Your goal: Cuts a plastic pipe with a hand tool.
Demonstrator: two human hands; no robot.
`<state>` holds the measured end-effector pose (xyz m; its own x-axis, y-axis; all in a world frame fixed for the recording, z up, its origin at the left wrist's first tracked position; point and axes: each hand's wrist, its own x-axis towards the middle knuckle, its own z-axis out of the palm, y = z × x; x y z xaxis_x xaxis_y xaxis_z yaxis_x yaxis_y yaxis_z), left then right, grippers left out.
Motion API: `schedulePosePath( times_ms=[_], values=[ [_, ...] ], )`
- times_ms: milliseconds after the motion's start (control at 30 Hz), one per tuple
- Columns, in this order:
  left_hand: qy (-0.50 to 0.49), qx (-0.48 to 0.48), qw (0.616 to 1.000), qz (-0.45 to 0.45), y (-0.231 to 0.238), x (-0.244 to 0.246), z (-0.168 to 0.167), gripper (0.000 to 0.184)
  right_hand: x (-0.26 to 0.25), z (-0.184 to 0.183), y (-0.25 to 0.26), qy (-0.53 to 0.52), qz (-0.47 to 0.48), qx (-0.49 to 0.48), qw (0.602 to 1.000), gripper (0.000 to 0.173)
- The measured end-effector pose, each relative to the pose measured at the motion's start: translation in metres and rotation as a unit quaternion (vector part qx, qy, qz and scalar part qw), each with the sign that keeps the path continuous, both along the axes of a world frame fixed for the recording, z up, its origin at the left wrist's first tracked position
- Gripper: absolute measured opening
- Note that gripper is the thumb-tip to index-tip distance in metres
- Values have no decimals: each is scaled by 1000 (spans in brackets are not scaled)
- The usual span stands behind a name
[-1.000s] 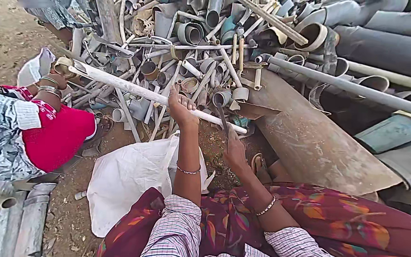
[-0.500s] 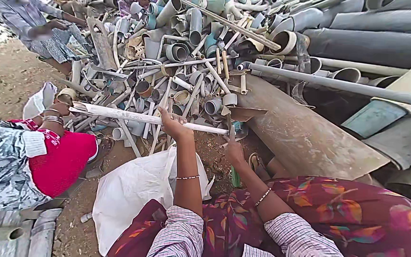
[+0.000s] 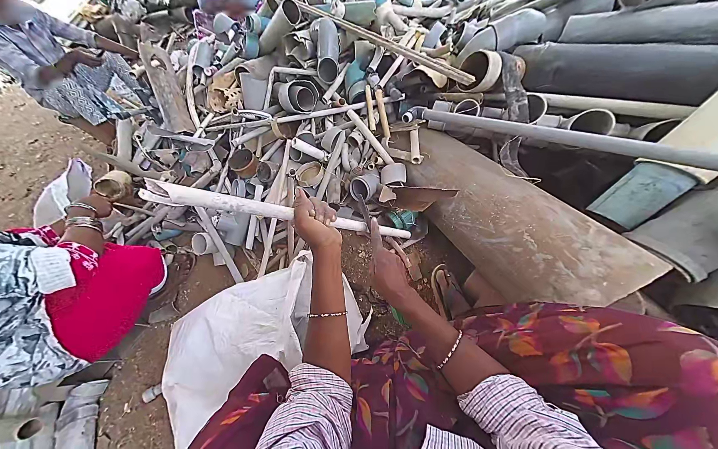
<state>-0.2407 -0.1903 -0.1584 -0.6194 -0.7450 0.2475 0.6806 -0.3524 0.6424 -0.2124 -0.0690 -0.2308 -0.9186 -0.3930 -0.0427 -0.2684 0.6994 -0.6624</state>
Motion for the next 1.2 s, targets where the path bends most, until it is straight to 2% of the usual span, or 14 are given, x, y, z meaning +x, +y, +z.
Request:
schedulePosePath(
  times_ms=[167, 333, 433, 500, 633, 700, 800, 900, 1000, 1100, 1200],
  values=[
    [7, -22, 1000, 1, 1, 3, 10, 56, -32, -29, 21, -156, -79, 51, 983, 85],
    [35, -63, 997, -35, 5, -1, -6, 49, -2, 7, 1, -44, 21, -3, 999, 82],
    [7, -49, 998, -28, 5, 3, -6, 53, -11, -11, 6, -65, -10, -11, 998, 91],
    [1, -33, 999, -15, 7, -1, -11, 53, -16, -20, 7, -66, -25, -11, 997, 85],
    [-1, -15, 999, -36, 7, -6, -18, 53, -2, 4, 2, -37, -7, -30, 999, 84],
    [-18, 4, 1000, -20, 6, -3, -15, 53, -4, -6, 2, -31, -39, -65, 997, 84],
    [-57, 18, 998, 30, 4, 0, 1, 55, -30, -36, 18, -180, -156, -126, 963, 82],
    [-101, 46, 991, 78, 0, 3, 16, 54, -45, -55, 30, -246, -247, -231, 908, 72],
    [-121, 80, 985, 97, -13, 8, 23, 49, -53, -53, 35, -230, -254, -345, 874, 49],
    [-158, 103, 978, 84, -31, 14, 26, 48, -58, -55, 40, -236, -231, -360, 872, 28],
    [-186, 104, 976, 38, -41, 22, 19, 40, -57, -59, 38, -250, -225, -343, 877, 26]
  ],
)
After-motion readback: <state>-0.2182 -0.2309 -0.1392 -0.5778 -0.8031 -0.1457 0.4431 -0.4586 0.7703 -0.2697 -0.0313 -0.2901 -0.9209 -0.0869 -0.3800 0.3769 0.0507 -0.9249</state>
